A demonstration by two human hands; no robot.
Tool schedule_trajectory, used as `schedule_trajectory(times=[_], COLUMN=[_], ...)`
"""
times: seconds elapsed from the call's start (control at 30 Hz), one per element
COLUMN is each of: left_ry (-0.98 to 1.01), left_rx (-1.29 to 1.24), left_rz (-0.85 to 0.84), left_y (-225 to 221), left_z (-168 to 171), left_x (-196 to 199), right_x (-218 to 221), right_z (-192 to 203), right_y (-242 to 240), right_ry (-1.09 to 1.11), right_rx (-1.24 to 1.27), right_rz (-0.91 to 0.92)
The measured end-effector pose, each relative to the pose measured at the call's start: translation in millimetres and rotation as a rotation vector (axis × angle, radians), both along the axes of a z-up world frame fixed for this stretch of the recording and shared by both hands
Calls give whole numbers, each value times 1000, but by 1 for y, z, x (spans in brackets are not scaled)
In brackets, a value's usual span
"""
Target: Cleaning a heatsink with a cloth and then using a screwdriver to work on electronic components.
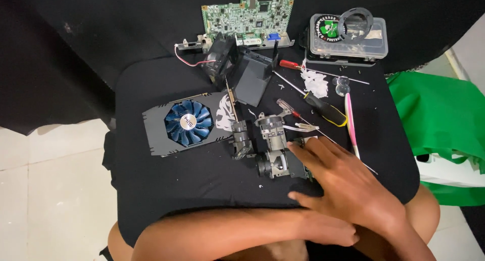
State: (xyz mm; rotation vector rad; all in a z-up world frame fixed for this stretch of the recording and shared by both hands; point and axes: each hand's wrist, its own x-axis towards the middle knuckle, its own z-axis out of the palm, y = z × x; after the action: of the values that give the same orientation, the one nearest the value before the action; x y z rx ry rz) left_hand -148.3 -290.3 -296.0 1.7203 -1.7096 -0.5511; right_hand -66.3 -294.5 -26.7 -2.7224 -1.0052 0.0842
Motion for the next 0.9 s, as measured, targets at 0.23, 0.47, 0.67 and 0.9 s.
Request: schedule_trajectory(times=[0.23,0.47,0.67,0.9], left_ry=[-390,-352,-433,-187], left_rx=[-486,-471,-330,-476], left_rz=[168,173,129,148], left_y=[8,5,8,3], left_z=[21,16,18,7], left_x=[8,6,5,2], right_x=[14,15,11,2], right_z=[1,7,3,0], right_y=[-11,-11,-13,-1], right_ry=[41,47,46,-66], right_rx=[55,57,14,-79], right_rz=[94,158,133,25])
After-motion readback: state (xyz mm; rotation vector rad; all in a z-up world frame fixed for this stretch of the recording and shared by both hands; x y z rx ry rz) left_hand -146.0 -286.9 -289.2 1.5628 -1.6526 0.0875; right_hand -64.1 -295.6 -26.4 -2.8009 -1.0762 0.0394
